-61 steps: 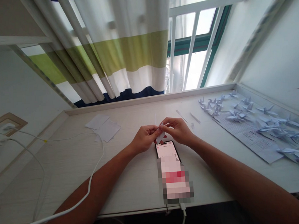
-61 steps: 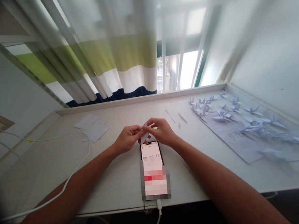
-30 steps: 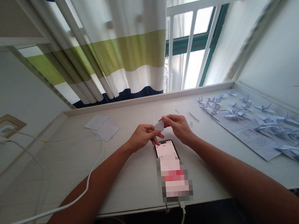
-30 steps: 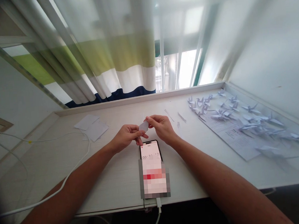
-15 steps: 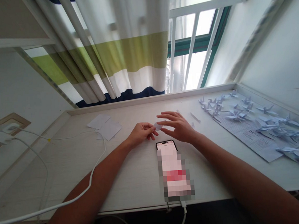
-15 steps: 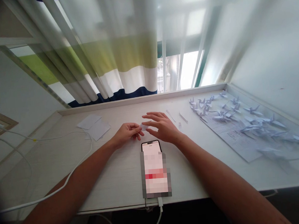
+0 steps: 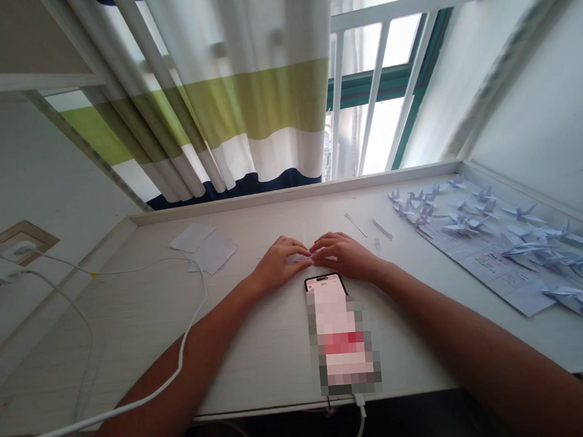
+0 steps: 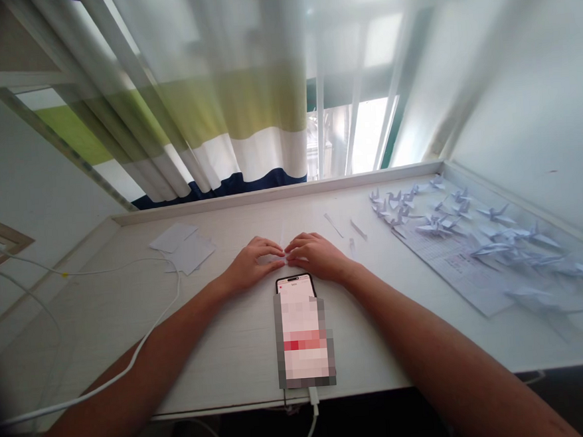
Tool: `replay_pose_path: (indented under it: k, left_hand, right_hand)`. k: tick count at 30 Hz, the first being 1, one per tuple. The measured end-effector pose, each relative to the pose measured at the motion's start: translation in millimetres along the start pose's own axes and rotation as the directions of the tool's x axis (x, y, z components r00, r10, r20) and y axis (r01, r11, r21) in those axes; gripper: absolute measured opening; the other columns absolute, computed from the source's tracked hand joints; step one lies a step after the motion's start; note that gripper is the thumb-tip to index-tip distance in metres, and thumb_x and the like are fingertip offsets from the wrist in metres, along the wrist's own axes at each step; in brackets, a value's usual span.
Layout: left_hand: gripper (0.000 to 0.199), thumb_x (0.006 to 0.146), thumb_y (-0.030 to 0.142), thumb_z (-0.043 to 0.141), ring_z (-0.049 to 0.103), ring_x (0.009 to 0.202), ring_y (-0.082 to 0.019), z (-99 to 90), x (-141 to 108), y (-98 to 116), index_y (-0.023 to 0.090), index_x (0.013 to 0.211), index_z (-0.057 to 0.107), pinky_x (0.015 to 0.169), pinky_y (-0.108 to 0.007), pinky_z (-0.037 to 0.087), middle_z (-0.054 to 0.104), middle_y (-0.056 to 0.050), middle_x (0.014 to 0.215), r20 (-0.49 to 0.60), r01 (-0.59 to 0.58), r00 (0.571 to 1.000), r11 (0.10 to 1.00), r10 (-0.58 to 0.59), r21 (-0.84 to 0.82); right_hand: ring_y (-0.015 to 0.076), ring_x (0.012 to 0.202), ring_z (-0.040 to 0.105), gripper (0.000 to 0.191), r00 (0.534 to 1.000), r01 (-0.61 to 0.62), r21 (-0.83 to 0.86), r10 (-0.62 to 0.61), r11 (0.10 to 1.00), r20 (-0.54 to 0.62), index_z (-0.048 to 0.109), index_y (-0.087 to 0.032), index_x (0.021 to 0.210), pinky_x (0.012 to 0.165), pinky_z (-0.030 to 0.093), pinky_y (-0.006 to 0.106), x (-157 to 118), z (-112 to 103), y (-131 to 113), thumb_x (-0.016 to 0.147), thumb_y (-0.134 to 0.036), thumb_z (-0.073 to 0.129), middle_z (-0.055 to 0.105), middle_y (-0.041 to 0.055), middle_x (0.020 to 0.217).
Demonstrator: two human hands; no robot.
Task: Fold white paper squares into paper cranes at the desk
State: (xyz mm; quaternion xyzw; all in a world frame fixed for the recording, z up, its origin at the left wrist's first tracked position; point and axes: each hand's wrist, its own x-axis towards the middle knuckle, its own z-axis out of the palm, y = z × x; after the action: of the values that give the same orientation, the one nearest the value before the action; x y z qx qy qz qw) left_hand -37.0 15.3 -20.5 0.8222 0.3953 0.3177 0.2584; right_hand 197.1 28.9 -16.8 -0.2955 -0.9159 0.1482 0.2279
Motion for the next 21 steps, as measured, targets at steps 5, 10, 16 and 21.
replay_pose_path:
  k: [5,10,16,21]
  left_hand:
    - [0.016,0.093,0.031,0.064,0.061,0.103,-0.024,-0.5,2,-6,0.025,0.089,0.078,0.097,-0.042,0.043,0.076,-0.006,0.105,0.083,-0.078,0.994,0.991,0.069,0.11]
    - [0.021,0.099,0.028,0.053,0.059,0.106,-0.023,1.8,2,-1,0.022,0.095,0.073,0.097,-0.041,0.043,0.074,-0.005,0.108,0.119,-0.078,0.992,0.968,0.051,0.24]
    - [0.017,0.097,0.033,0.059,0.059,0.109,-0.024,4.5,1,3,0.023,0.098,0.073,0.097,-0.041,0.044,0.073,-0.006,0.108,0.114,-0.124,0.989,0.956,0.097,0.265]
    - [0.016,0.094,0.031,0.063,0.064,0.102,-0.022,11.2,4,-2,0.024,0.09,0.076,0.095,-0.04,0.046,0.075,-0.005,0.102,0.034,-0.06,0.998,0.987,0.055,0.149]
  right_hand:
    - [0.0245,0.103,0.069,0.017,0.998,-0.055,0.087,0.057,0.995,-0.016,0.079,-0.025,0.097,0.097,0.048,0.044,1,1,-3,0.096,-0.026,0.062,0.078,0.0063,0.108]
    - [0.0233,0.104,0.069,0.018,0.996,-0.085,0.068,0.086,0.994,-0.018,0.077,-0.023,0.097,0.097,0.05,0.041,0,2,-6,0.097,-0.025,0.059,0.078,0.0055,0.109]
    - [0.0236,0.105,0.068,0.018,0.996,-0.086,0.073,0.087,0.994,-0.006,0.075,-0.023,0.099,0.096,0.05,0.04,0,3,-5,0.098,-0.027,0.057,0.077,0.0061,0.11]
    - [0.025,0.104,0.067,0.017,0.99,-0.137,0.081,0.139,0.987,-0.017,0.073,-0.02,0.096,0.094,0.051,0.041,1,6,-7,0.098,-0.026,0.056,0.076,0.0085,0.106]
